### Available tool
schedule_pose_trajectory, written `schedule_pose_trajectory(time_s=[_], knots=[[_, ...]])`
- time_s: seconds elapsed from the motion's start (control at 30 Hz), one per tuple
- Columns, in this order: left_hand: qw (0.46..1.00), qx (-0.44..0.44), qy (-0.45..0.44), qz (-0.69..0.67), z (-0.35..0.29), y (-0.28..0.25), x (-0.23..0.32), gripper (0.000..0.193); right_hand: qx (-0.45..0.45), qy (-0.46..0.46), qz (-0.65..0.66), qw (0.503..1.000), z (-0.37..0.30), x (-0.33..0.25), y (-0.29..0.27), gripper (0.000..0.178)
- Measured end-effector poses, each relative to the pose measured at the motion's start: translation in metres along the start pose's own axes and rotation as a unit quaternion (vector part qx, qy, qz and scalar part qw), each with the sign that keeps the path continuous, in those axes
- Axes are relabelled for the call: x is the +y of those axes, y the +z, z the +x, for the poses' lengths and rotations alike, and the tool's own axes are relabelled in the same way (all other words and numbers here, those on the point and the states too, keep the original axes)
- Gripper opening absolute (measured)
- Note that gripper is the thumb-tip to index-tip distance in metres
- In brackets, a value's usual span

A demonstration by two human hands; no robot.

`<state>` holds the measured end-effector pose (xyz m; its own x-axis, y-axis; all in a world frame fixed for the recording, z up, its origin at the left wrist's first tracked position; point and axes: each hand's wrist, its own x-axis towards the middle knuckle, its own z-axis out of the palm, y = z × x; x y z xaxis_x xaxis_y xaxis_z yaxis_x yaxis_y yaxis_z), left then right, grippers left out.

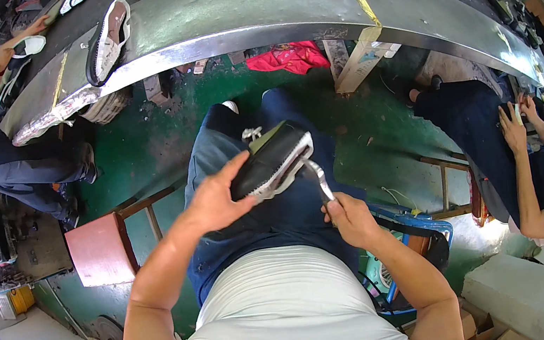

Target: A worker at a shoe factory uses a tool to stitch or pull leather components over a shoe last while sitting at a conveyor belt.

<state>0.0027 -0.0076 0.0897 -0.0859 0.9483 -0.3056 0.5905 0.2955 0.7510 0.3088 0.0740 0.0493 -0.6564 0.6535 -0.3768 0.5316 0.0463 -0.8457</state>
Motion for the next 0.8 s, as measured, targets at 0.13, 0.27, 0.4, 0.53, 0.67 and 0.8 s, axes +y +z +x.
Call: schedule_pose_trajectory(time_s=[0.13, 0.27, 0.4, 0.53, 0.67, 0.8], knots=[[0.963, 0.048, 0.245, 0.104, 0.014, -0.062, 0.036, 0.091, 0.044, 0.036, 0.16, 0.986, -0.002, 0.026, 0.007, 0.045], [0.967, -0.109, 0.22, 0.069, 0.044, -0.094, 0.092, 0.098, 0.057, 0.059, 0.16, 0.984, -0.003, 0.014, 0.004, 0.04], [0.999, -0.005, 0.026, 0.021, 0.118, -0.039, 0.056, 0.081, 0.046, 0.052, 0.093, 0.993, -0.004, 0.009, 0.003, 0.03], [0.762, -0.113, -0.136, -0.623, 0.139, 0.039, -0.027, 0.065, 0.029, 0.005, -0.022, 0.999, -0.008, 0.003, -0.004, 0.026], [0.804, -0.062, -0.149, -0.572, 0.136, 0.058, -0.033, 0.063, 0.001, 0.033, -0.02, 0.999, -0.007, 0.006, -0.005, 0.024], [0.832, -0.081, -0.206, -0.508, 0.14, 0.049, -0.014, 0.064, -0.03, 0.026, -0.048, 0.998, -0.006, -0.008, -0.013, 0.022]])
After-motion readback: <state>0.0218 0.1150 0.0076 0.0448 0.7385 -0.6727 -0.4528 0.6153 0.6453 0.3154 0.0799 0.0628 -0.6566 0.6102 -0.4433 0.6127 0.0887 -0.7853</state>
